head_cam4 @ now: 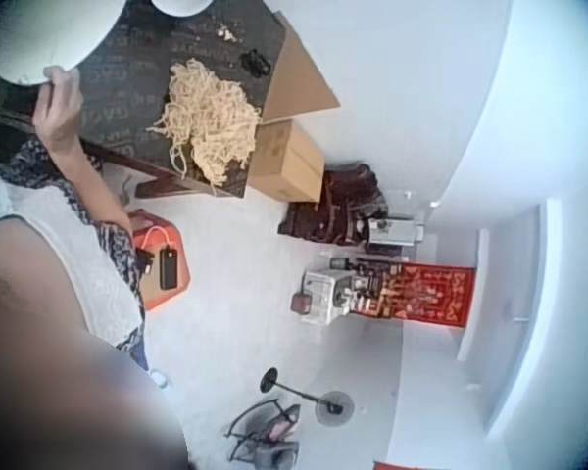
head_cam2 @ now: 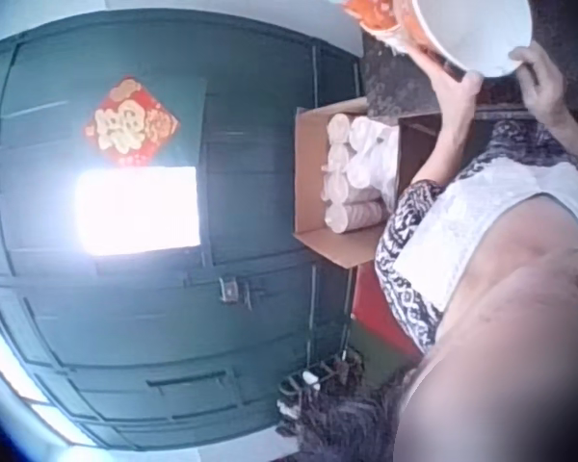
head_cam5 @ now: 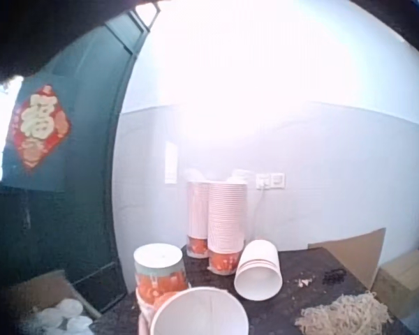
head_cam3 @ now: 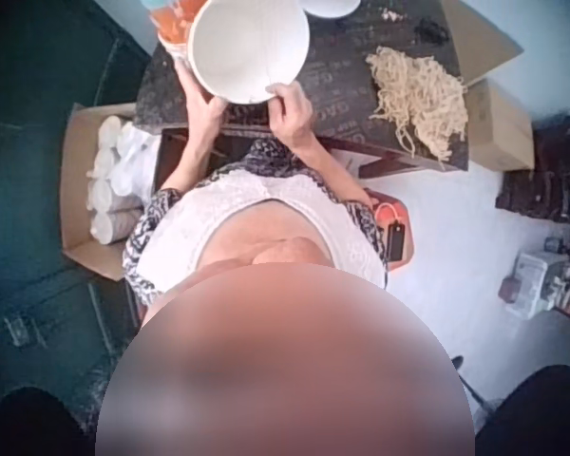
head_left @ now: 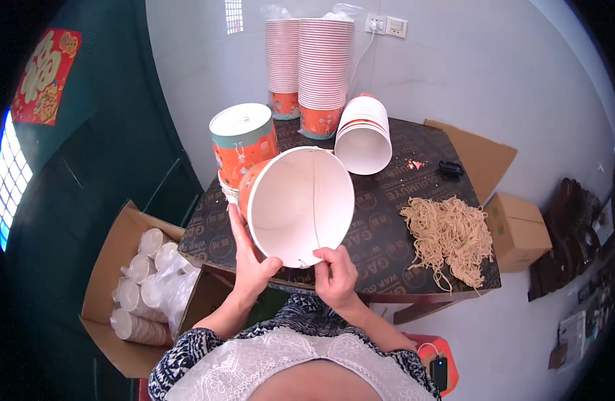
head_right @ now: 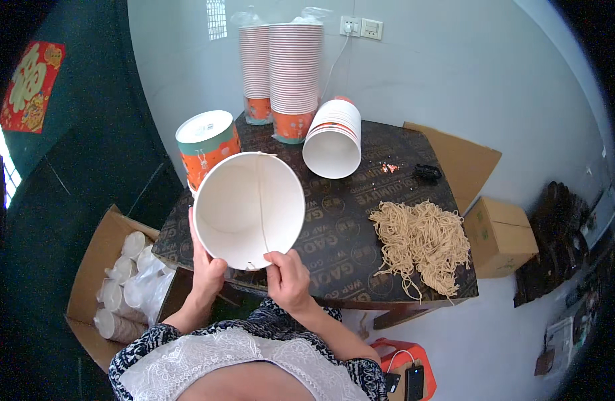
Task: Tying thin elastic cords to large paper cups.
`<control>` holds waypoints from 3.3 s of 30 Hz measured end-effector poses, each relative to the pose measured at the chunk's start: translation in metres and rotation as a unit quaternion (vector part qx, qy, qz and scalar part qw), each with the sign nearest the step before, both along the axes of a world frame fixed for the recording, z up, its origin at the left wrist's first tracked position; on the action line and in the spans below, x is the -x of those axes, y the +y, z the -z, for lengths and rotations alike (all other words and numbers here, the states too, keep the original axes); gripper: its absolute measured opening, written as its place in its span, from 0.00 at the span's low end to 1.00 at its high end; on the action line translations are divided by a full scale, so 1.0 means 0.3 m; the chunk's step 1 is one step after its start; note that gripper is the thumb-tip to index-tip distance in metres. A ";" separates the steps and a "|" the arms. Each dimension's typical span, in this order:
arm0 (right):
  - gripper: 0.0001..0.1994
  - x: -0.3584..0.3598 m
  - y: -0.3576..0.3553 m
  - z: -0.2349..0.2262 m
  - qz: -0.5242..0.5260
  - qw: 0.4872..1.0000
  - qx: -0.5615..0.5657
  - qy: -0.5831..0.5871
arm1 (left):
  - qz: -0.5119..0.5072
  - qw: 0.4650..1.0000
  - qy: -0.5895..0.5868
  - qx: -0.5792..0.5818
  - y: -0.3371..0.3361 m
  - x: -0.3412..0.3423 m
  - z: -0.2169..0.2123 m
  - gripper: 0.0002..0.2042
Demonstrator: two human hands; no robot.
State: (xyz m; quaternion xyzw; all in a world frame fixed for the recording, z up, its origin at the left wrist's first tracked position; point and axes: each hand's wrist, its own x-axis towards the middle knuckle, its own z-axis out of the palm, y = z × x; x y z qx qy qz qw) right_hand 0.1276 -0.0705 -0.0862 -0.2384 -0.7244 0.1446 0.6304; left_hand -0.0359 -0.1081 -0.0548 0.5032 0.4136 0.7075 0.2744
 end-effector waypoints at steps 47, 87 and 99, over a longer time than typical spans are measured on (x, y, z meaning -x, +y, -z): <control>0.05 -0.142 0.088 0.121 -0.009 0.965 0.255 -0.056 | -0.328 0.667 0.663 -0.093 0.363 0.249 -0.263 0.47; 0.06 -0.194 0.148 0.141 0.002 0.961 0.240 -0.136 | -0.195 0.827 0.483 -0.210 0.992 -0.166 -0.053 0.13; 0.06 -0.214 0.137 0.138 -0.026 0.962 0.243 -0.123 | -0.189 0.746 0.577 -0.275 1.204 -0.230 -0.125 0.07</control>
